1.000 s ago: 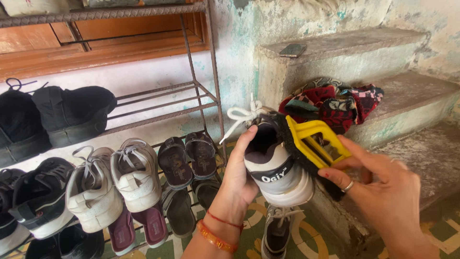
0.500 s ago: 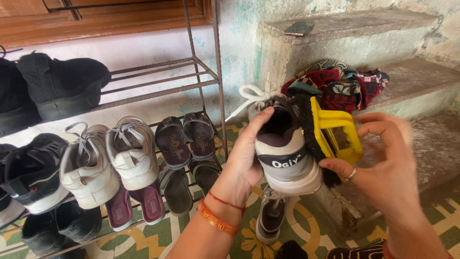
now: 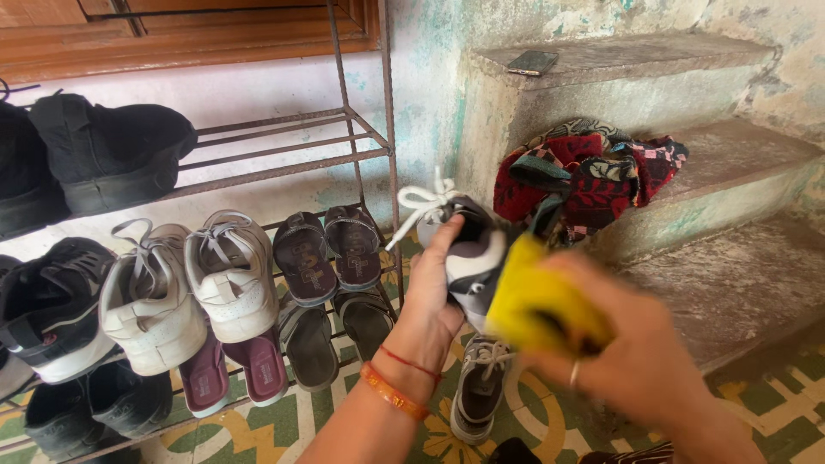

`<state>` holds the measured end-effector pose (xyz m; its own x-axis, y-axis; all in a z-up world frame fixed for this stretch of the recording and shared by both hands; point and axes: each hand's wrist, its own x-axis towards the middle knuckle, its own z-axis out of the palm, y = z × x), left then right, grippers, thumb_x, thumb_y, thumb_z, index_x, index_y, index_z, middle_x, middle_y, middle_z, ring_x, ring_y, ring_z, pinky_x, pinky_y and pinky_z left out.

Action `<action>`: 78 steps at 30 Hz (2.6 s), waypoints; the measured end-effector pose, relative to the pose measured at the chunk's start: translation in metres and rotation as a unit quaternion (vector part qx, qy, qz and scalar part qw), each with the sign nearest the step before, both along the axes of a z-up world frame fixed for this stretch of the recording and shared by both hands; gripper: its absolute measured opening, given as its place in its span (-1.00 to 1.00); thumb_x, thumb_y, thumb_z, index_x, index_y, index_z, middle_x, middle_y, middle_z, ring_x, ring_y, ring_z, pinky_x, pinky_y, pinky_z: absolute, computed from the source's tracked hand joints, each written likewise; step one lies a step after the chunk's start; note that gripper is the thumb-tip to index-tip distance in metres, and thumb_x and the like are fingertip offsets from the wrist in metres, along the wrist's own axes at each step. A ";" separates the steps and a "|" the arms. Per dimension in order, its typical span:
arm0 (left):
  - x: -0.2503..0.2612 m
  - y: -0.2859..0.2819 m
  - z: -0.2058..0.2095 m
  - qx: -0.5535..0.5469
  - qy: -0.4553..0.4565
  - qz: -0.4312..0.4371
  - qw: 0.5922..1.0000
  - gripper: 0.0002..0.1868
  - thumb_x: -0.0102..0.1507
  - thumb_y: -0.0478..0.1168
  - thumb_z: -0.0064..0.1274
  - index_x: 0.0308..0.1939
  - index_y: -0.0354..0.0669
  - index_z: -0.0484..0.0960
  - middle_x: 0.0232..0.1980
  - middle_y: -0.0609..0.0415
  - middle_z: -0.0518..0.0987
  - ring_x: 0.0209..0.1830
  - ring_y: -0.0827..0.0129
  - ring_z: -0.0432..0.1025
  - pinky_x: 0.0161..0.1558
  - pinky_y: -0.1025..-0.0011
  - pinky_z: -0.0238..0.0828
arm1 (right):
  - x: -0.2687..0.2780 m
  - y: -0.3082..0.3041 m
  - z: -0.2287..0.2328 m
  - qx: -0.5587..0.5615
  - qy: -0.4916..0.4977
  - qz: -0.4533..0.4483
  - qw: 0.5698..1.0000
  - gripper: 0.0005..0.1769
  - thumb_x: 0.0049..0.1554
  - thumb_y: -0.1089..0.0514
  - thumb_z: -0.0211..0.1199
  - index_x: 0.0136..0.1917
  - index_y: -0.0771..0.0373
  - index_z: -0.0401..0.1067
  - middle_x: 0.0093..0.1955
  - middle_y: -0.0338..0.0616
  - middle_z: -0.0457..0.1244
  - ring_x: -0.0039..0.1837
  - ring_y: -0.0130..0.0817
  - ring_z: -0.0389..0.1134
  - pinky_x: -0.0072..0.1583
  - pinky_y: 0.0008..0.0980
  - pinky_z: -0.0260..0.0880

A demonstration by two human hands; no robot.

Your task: The person cleans a pair of white sneakers using a yellow brush. They scrub the exterior and interior of the shoes, then place them on a metal shoe rack. The person repeats the process with a second pair of sneakers.

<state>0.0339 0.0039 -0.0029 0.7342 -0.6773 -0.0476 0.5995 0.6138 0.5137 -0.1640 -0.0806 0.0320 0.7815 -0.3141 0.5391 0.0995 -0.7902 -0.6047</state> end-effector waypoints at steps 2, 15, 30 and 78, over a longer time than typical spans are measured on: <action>0.000 0.002 0.001 -0.006 0.007 0.003 1.000 -0.13 0.12 0.00 0.33 0.30 -0.47 0.27 0.05 -0.29 0.58 -0.14 0.01 0.58 -0.16 0.04 0.62 | 0.004 0.008 0.004 -0.084 -0.042 0.033 0.995 -0.07 -0.23 0.03 0.64 0.40 0.12 0.40 0.18 -0.17 0.39 0.13 -0.46 0.46 0.13 -0.44 0.46; -0.025 0.016 0.018 0.057 -0.096 -0.034 0.993 -0.19 0.06 -0.07 0.25 0.33 -0.16 0.28 0.08 -0.20 0.59 -0.04 0.09 0.59 -0.04 0.08 0.61 | 0.013 -0.028 -0.004 0.278 -0.081 -0.067 0.955 -0.25 -0.08 0.24 0.53 0.39 0.10 0.46 -0.14 -0.33 0.18 -0.16 -0.55 0.16 -0.17 -0.55 0.21; -0.054 0.019 0.049 0.189 -0.396 -0.123 0.890 -0.02 -0.03 -0.23 0.31 0.47 -0.19 0.28 0.11 -0.14 0.64 0.01 0.16 0.59 0.05 0.31 0.57 | -0.015 -0.097 -0.012 0.216 0.013 -0.005 0.976 -0.12 -0.16 0.38 0.62 0.42 0.09 0.48 -0.20 -0.17 0.26 -0.23 -0.44 0.16 -0.17 -0.42 0.23; -0.072 0.000 0.016 0.363 -0.699 0.179 0.590 -0.40 -0.10 -0.36 0.32 0.01 -0.20 0.47 -0.06 -0.20 0.67 -0.09 -0.08 0.55 -0.11 0.12 0.45 | -0.010 -0.106 -0.010 0.179 -0.226 -0.062 0.955 -0.28 -0.07 0.26 0.50 0.37 0.16 0.43 0.17 -0.27 0.40 0.02 -0.58 0.43 0.05 -0.50 0.50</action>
